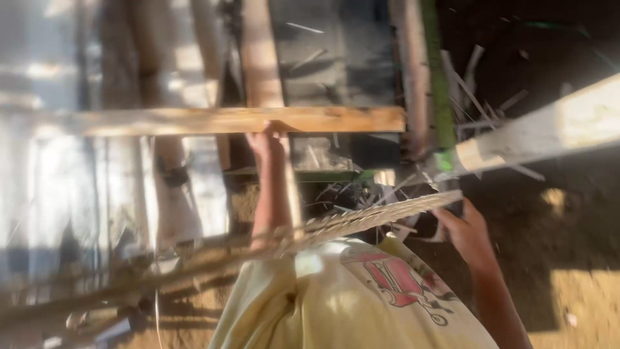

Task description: Sorting through a pile of wood strips and feeding them into a planing machine.

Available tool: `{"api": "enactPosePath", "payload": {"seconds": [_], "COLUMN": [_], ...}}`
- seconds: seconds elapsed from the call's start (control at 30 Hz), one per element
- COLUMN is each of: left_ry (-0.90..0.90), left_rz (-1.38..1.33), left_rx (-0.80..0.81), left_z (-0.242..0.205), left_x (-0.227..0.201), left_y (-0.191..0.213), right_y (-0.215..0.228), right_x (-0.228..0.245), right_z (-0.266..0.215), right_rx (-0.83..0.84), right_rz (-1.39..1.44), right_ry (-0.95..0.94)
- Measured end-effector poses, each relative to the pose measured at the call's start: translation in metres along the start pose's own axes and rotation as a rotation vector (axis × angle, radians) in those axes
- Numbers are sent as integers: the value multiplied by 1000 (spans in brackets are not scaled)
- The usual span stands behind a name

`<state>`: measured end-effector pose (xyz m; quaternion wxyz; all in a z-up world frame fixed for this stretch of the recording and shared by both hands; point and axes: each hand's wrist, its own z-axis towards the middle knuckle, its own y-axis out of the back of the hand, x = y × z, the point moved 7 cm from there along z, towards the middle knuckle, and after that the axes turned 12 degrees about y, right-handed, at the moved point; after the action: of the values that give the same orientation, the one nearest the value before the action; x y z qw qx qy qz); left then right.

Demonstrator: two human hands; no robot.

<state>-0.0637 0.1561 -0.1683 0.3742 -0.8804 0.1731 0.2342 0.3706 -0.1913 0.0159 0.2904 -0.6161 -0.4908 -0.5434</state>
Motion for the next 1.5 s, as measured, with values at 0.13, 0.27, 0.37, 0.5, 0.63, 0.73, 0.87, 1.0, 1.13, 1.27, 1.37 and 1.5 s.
{"api": "enactPosePath", "payload": {"seconds": [0.13, 0.27, 0.37, 0.5, 0.63, 0.73, 0.87, 1.0, 1.13, 1.27, 1.37, 1.5], "left_ry": [89, 35, 88, 118, 37, -10, -239, -545, -632, -747, -1124, -1455], "left_rz": [-81, 259, 217, 292, 340, 362, 284, 435, 457, 294, 336, 179], "left_rx": [-56, 52, 82, 37, 39, 34, 112, -7, -158, -435, -722, -691], "left_z": [-38, -89, -115, -135, -147, -177, -194, -206, -215, -243, -284, -313], "left_x": [30, 36, 34, 19, 6, -16, -73, -177, -351, -534, -580, -545], "left_y": [66, 82, 92, 94, 93, 88, 101, 138, 173, 249, 298, 314], "right_y": [13, 2, -26, -38, -42, -62, -111, -208, -366, -591, -692, -750], "right_x": [-52, -155, -182, -232, -261, -280, -276, -248, -129, 43, 164, 146], "right_z": [12, 39, 50, 67, 71, 70, 86, 89, 43, -67, -174, -226], "right_rx": [254, -26, 12, 173, 20, 306, 440, 754, 798, 1014, 1338, 1717], "right_rz": [870, 175, 214, 235, 149, 30, 128, 395, 181, 304, 111, 49], "right_ry": [269, 64, -35, 22, -199, -308, -269, -258, -134, -3, 273, 506]}}
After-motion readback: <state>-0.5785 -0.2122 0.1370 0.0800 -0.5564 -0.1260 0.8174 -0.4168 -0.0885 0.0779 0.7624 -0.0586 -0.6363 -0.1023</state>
